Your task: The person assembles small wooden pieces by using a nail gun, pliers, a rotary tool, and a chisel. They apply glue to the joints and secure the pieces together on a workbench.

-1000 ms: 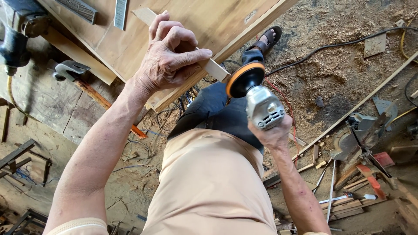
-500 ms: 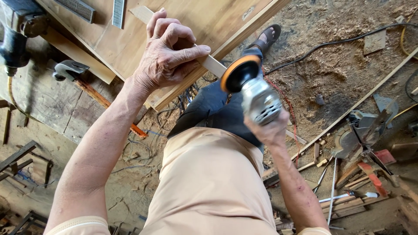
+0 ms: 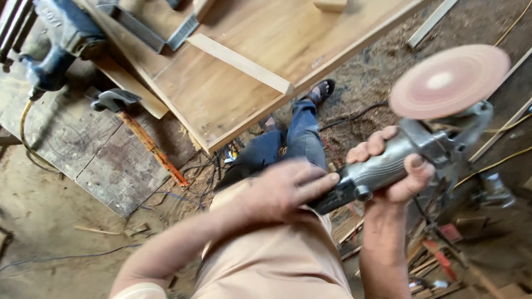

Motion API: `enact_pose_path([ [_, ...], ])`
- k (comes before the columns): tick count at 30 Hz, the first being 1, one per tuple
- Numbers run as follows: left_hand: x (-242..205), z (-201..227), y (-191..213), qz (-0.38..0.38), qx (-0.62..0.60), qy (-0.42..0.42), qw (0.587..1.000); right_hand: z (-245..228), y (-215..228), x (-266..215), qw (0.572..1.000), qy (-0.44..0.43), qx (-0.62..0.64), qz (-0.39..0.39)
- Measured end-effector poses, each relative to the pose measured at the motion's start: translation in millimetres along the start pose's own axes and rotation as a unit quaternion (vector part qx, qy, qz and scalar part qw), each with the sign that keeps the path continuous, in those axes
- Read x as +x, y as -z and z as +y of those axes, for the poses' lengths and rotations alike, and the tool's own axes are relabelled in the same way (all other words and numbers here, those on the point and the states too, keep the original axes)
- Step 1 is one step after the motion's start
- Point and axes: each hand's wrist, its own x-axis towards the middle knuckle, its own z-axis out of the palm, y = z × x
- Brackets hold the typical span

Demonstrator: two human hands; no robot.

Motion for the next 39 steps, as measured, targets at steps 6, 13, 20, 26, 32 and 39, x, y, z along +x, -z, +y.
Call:
enact_pose_path([
  [6, -53, 25, 4, 0.132, 0.11, -0.051, 0.984, 50, -34, 28, 0.988, -0.068, 0.018, -0.14],
  [13, -145, 87, 68, 0.16, -0.17, 0.227, 0.946, 184, -103, 24, 0.931, -0.318, 0.031, -0.174],
  [20, -212, 63, 36, 0.544, -0.172, 0.495, 0.655, 224, -149, 46, 0.64, 0.132, -0.582, -0.484],
  [26, -265, 27, 62, 0.432, 0.166, 0.641, 0.613, 103, -57, 135, 0.406, 0.352, -0.834, -0.122],
  [32, -262, -19, 69, 0.489, 0.146, 0.642, 0.573, 79, -21, 164, 0.326, 0.332, -0.862, -0.199],
  [39, -255, -49, 77, 0.476, 0.171, 0.695, 0.511, 53, -45, 186, 0.42, 0.32, -0.822, -0.214],
])
